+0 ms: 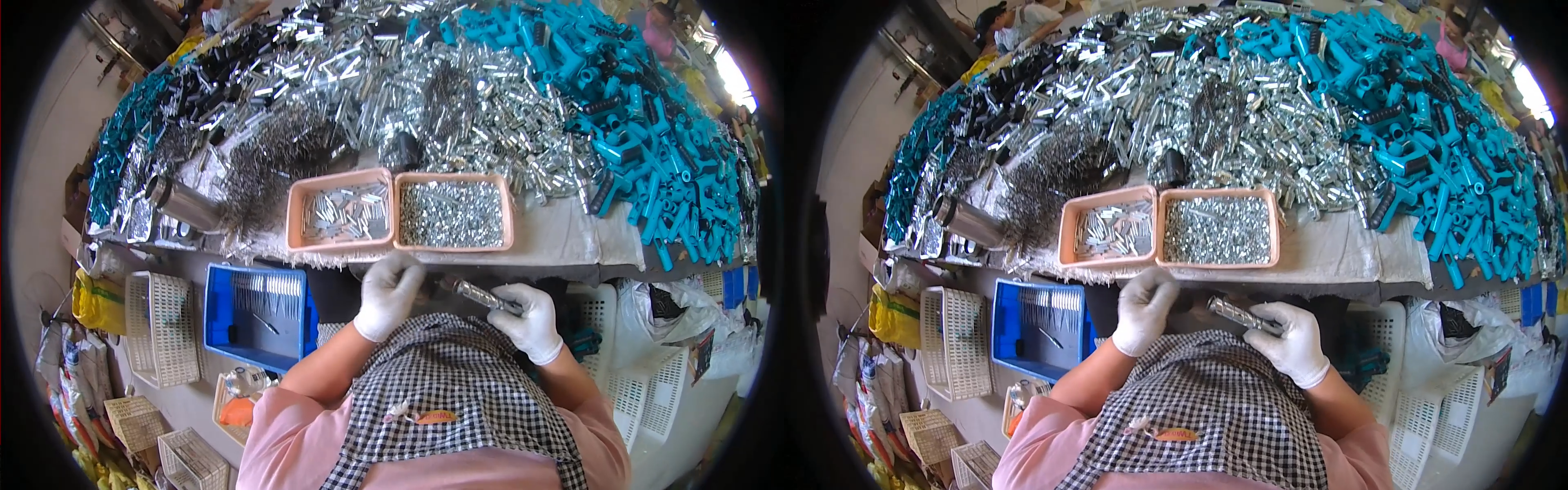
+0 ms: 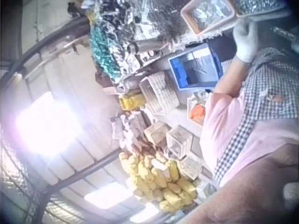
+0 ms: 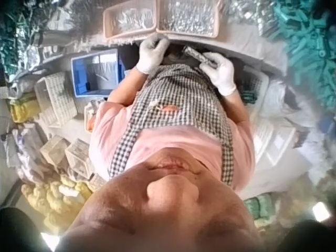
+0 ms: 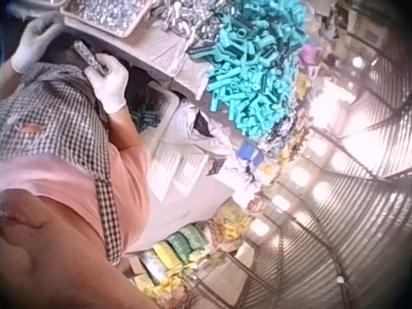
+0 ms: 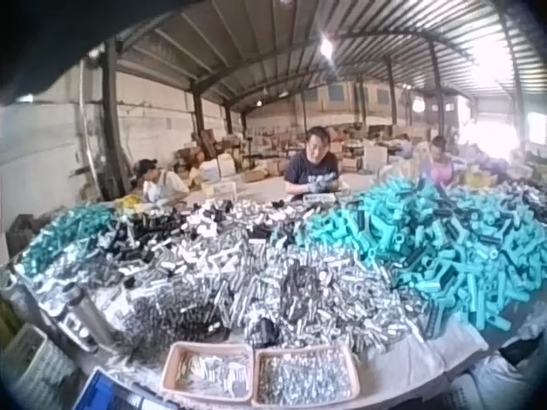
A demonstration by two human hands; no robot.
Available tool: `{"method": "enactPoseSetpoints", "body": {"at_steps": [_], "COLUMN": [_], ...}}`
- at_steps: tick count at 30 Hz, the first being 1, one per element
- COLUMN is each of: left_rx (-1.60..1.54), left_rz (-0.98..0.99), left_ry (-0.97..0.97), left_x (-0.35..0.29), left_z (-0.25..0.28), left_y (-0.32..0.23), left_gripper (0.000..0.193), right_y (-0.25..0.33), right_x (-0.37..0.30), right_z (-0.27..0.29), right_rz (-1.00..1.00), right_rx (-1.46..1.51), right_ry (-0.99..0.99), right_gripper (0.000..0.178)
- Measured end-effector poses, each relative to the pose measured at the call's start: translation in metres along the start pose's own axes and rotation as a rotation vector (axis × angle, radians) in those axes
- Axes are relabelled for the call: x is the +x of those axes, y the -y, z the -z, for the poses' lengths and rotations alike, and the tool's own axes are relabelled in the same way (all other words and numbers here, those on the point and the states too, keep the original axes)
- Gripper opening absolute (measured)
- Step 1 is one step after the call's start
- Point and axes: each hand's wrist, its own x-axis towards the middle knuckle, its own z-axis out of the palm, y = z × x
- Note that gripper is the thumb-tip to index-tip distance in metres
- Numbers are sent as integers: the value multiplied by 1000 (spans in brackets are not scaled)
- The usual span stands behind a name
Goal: Assembling metal and plastic components into handheld hardware units at a factory workbench.
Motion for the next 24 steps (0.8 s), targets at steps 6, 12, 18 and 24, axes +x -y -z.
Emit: {"method": "enactPoseSetpoints", "body": {"at_steps": [6,12,18,24], "left_rx": [850,1259,1096,1197], "left_rz": [-462,-418,-273,-882], "left_ry": [230,560,890,421], "left_x": [7,21,87,247], "left_z": [18,-8,-76,-198], "left_y": [17,11,-66,-78], "left_gripper": [25,29,42,47], "right_y": [-17,-21,-42,-57], "right_x": [-7,0,3,4], "right_z": [20,39,69,86], "right_rz": [21,51,15,37], "right_rx": [30,180,24,-14], "right_ry": [-129,-226,-310,-324], "right_gripper": [33,32,33,32]}}
